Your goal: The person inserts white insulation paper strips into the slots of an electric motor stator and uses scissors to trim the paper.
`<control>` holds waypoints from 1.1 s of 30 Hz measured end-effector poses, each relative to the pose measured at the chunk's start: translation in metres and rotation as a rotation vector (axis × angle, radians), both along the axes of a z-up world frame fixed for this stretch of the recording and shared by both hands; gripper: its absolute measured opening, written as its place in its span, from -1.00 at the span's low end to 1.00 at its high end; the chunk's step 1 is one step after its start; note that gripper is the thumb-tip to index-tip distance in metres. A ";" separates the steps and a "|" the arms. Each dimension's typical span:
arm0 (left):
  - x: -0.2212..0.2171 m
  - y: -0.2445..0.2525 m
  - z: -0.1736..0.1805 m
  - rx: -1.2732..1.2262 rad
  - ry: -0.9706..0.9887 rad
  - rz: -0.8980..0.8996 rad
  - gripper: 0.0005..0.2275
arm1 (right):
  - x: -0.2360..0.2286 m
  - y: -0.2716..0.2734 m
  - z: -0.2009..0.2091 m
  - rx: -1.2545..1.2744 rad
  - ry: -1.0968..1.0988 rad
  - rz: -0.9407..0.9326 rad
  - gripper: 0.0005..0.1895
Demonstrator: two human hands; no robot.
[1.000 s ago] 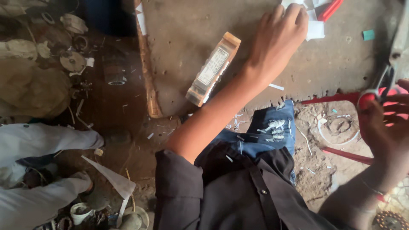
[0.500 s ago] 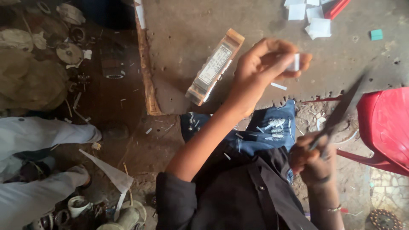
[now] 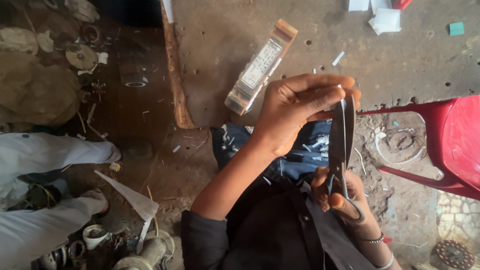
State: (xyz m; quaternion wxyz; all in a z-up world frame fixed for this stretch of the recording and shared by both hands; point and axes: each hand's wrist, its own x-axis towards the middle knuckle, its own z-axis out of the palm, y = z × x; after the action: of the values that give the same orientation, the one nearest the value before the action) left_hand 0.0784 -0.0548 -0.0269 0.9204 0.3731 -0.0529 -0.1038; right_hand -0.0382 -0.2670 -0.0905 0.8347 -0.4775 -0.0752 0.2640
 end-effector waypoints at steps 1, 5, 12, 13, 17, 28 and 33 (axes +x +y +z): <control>0.000 0.001 0.000 0.006 -0.014 -0.006 -0.85 | -0.002 -0.001 -0.002 0.002 -0.001 -0.004 -0.36; -0.003 0.006 -0.001 0.015 -0.085 -0.033 -0.88 | -0.008 -0.003 -0.008 0.006 -0.011 -0.015 -0.38; -0.001 0.000 0.005 0.172 -0.177 -0.060 -0.86 | -0.004 -0.012 -0.008 0.035 -0.032 -0.025 -0.43; -0.001 0.000 0.006 0.183 -0.177 -0.069 -0.86 | -0.003 -0.013 -0.008 0.041 -0.021 -0.026 -0.43; 0.003 0.001 0.008 0.184 -0.206 -0.109 -0.88 | 0.002 -0.017 -0.010 -0.058 -0.089 -0.021 -0.51; 0.010 -0.012 0.002 0.354 -0.323 0.337 -0.88 | 0.009 -0.029 -0.002 -0.221 -0.253 -0.114 -0.46; 0.012 -0.010 -0.004 0.288 -0.217 0.175 -0.84 | 0.005 -0.027 0.004 -0.221 -0.191 -0.097 -0.37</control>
State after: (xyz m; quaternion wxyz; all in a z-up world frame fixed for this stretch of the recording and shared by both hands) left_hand 0.0903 -0.0645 -0.0313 0.8519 0.5133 -0.1035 0.0108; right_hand -0.0331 -0.2941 -0.0861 0.7778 -0.5926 -0.1012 0.1833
